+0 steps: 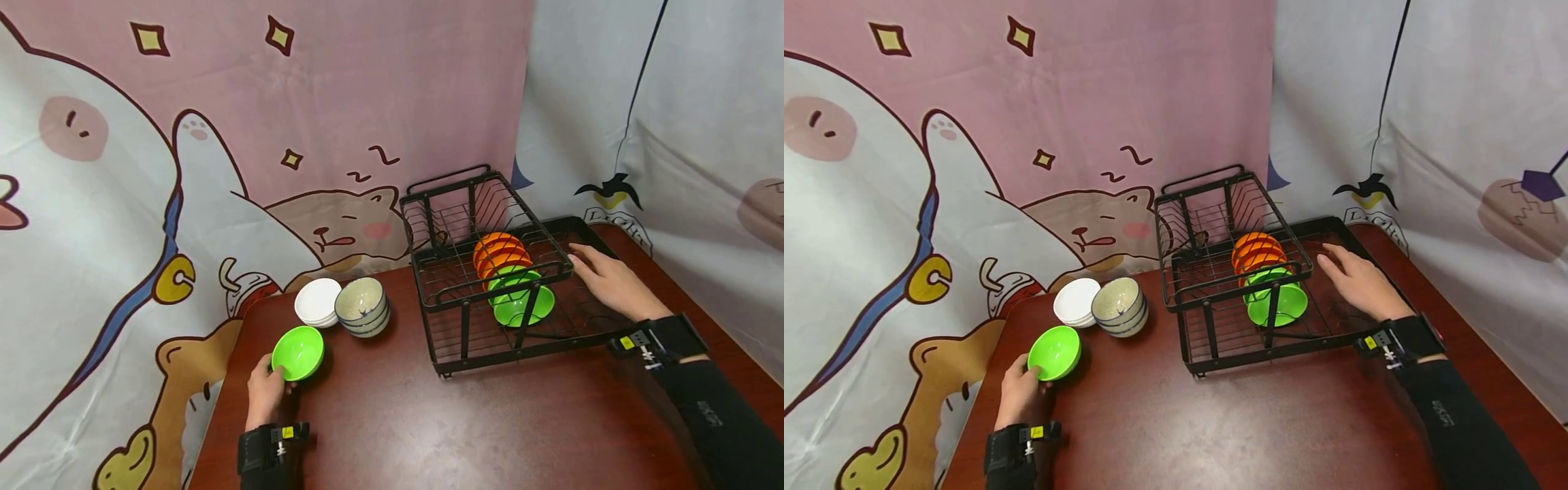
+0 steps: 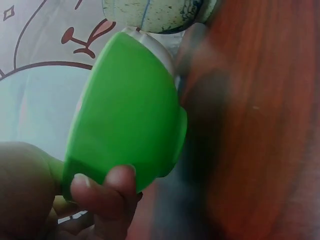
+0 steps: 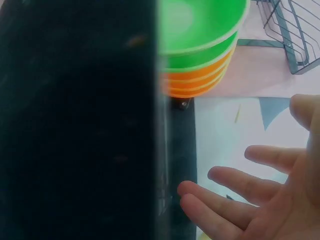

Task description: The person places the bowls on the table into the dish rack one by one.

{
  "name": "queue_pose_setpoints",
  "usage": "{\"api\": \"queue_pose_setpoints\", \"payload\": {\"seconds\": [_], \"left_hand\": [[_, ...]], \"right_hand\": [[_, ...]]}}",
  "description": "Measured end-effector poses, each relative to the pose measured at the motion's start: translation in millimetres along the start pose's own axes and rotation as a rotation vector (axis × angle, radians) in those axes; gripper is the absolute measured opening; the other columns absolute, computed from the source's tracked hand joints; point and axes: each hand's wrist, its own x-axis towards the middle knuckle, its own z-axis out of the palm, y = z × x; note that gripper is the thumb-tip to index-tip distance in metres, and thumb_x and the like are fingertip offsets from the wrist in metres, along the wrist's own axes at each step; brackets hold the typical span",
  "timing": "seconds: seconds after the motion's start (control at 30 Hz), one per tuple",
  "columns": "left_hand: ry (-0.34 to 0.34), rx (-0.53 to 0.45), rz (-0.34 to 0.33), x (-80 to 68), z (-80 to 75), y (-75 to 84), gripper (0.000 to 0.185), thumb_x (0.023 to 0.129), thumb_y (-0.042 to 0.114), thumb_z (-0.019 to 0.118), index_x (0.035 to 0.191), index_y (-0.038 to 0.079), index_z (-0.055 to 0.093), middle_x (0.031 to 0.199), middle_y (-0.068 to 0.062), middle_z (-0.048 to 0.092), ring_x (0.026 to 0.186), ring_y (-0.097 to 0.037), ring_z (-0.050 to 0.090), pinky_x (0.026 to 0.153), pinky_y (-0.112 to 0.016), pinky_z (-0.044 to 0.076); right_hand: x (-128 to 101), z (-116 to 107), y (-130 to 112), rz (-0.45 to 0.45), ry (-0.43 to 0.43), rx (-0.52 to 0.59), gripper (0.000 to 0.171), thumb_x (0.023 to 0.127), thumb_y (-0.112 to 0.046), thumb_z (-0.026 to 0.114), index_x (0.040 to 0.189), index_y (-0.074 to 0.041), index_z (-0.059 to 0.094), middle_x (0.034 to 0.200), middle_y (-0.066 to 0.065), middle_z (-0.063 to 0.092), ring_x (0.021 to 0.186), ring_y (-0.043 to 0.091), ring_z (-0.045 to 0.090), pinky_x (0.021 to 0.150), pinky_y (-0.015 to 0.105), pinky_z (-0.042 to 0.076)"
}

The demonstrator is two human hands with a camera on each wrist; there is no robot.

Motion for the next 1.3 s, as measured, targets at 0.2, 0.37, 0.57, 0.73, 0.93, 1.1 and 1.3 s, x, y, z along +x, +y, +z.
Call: {"api": "queue_pose_setpoints", "payload": {"seconds": [0.2,0.37,0.57,0.73,0.93,1.1,1.3], "left_hand": [[0.076,0.022,0.116,4.3,-23.9,64.6,0.041,0.104,0.006,0.045,0.144,0.001,0.053,0.116,-0.027,0.062,0.056,-0.017,0.06,0.052,-0.03,0.052],[0.156,-0.054,0.245,1.5,-39.1,137.8,0.041,0.103,0.008,0.047,0.142,0.006,0.058,0.116,-0.014,0.06,0.057,-0.015,0.055,0.049,-0.027,0.051],[0.172,-0.052,0.354,-0.1,-34.3,182.2,0.042,0.101,0.006,0.048,0.14,0.009,0.061,0.117,-0.01,0.061,0.053,-0.016,0.058,0.048,-0.025,0.052],[0.133,-0.091,0.403,1.0,-19.3,195.3,0.042,0.101,0.006,0.047,0.141,0.007,0.06,0.122,-0.013,0.061,0.057,-0.01,0.062,0.049,-0.024,0.054],[0.017,-0.213,0.494,-6.2,10.1,223.3,0.044,0.101,0.003,0.047,0.144,0.004,0.054,0.126,-0.011,0.054,0.069,-0.009,0.071,0.06,-0.029,0.061],[-0.108,-0.284,0.549,-21.6,42.3,251.3,0.048,0.1,0.0,0.049,0.146,0.012,0.053,0.129,-0.011,0.056,0.078,-0.017,0.076,0.066,-0.039,0.064],[-0.211,-0.284,0.644,-44.6,75.7,281.1,0.049,0.098,-0.001,0.052,0.145,0.015,0.057,0.129,-0.01,0.062,0.09,-0.027,0.077,0.065,-0.041,0.064]], "right_hand": [[-1,-27,-28,-0.041,0.038,0.166,0.066,0.114,-0.046,0.031,0.165,-0.006,0.025,0.153,0.035,0.046,0.129,0.047,0.058,0.098,0.039,0.053],[1,-58,-66,-0.143,0.129,0.279,0.059,0.114,-0.039,0.035,0.164,-0.008,0.03,0.156,0.032,0.046,0.113,-0.008,0.062,0.086,0.003,0.042],[7,-77,-85,-0.154,0.165,0.241,0.059,0.114,-0.043,0.037,0.165,-0.015,0.031,0.158,0.026,0.047,0.103,-0.024,0.051,0.083,0.003,0.04],[11,-77,-90,-0.164,0.139,0.298,0.06,0.113,-0.04,0.039,0.164,-0.01,0.031,0.155,0.029,0.048,0.102,-0.022,0.055,0.087,0.003,0.04],[16,-91,-134,-0.21,0.098,0.222,0.061,0.11,-0.042,0.05,0.165,-0.023,0.031,0.156,0.019,0.053,0.128,0.008,0.062,0.103,0.02,0.044],[18,-92,-184,-0.274,-0.111,0.177,0.069,0.11,-0.042,0.051,0.168,-0.024,0.019,0.162,0.019,0.044,0.148,0.043,0.043,0.113,0.066,0.037],[23,-69,-227,-0.367,-0.257,0.089,0.069,0.109,-0.042,0.053,0.167,-0.019,0.024,0.157,0.018,0.051,0.142,0.039,0.053,0.113,0.06,0.044]]}}
